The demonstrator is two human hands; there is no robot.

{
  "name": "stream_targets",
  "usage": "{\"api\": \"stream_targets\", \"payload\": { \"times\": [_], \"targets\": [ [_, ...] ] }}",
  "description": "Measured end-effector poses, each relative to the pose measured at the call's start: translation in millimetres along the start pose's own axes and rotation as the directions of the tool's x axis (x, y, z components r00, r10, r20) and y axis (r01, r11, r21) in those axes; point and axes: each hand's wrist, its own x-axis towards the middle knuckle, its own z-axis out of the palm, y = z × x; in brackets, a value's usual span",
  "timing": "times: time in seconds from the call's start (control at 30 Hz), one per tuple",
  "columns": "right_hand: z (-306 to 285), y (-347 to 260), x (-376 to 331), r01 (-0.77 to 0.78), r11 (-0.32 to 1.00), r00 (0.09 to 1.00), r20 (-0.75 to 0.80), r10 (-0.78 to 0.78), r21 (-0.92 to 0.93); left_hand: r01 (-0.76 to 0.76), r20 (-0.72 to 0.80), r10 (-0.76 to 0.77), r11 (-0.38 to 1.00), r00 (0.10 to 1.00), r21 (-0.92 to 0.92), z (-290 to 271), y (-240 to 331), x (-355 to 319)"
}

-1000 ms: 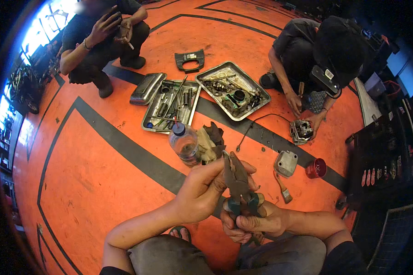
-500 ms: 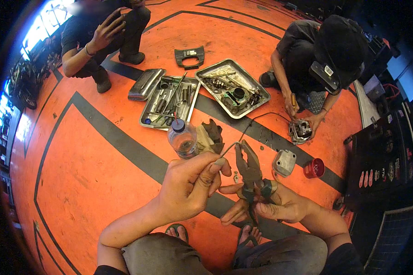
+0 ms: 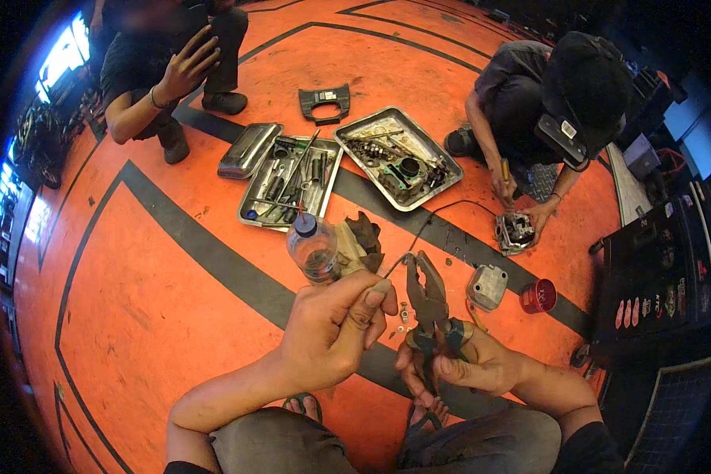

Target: The person uses an air nozzle to blow dust off paintbrushes and motorcycle engine components, then wipes small metal parts with a cloth before picking them up individually using pliers.

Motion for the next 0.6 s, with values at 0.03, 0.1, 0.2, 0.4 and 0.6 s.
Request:
{"api": "stream_targets", "payload": {
  "times": [0.03, 0.1, 0.2, 0.4, 0.6],
  "targets": [
    [1, 0, 0, 0.0, 1.0, 1.0, -0.003, 0.0, -0.001, -0.001, 0.002, 0.001, 1.0, 1.0, -0.001, 0, 1, 1],
    [4, 0, 1, -0.043, 0.999, 0.997, -0.07, 0.041, -0.026, 0.001, 0.004, -0.001, 1.0, 1.0, 0.001, 1, 2, 1],
    [3, 7, 3, -0.013, 0.999, 0.995, -0.094, 0.009, -0.036, -0.056, 0.036, 0.052, 0.99, 0.998, 0.129, 2, 0, 3],
    [5, 17, 4, -0.006, 0.999, 0.992, -0.126, 0.0, -0.05, -0.192, 0.043, 0.189, 0.915, 0.981, 0.355, 6, -5, 1],
    [4, 24, 5, 0.0, 0.984, 0.97, -0.24, -0.043, -0.179, -0.188, 0.092, 0.164, 0.88, 0.982, 0.437, 8, -5, -1]
  ]
}}
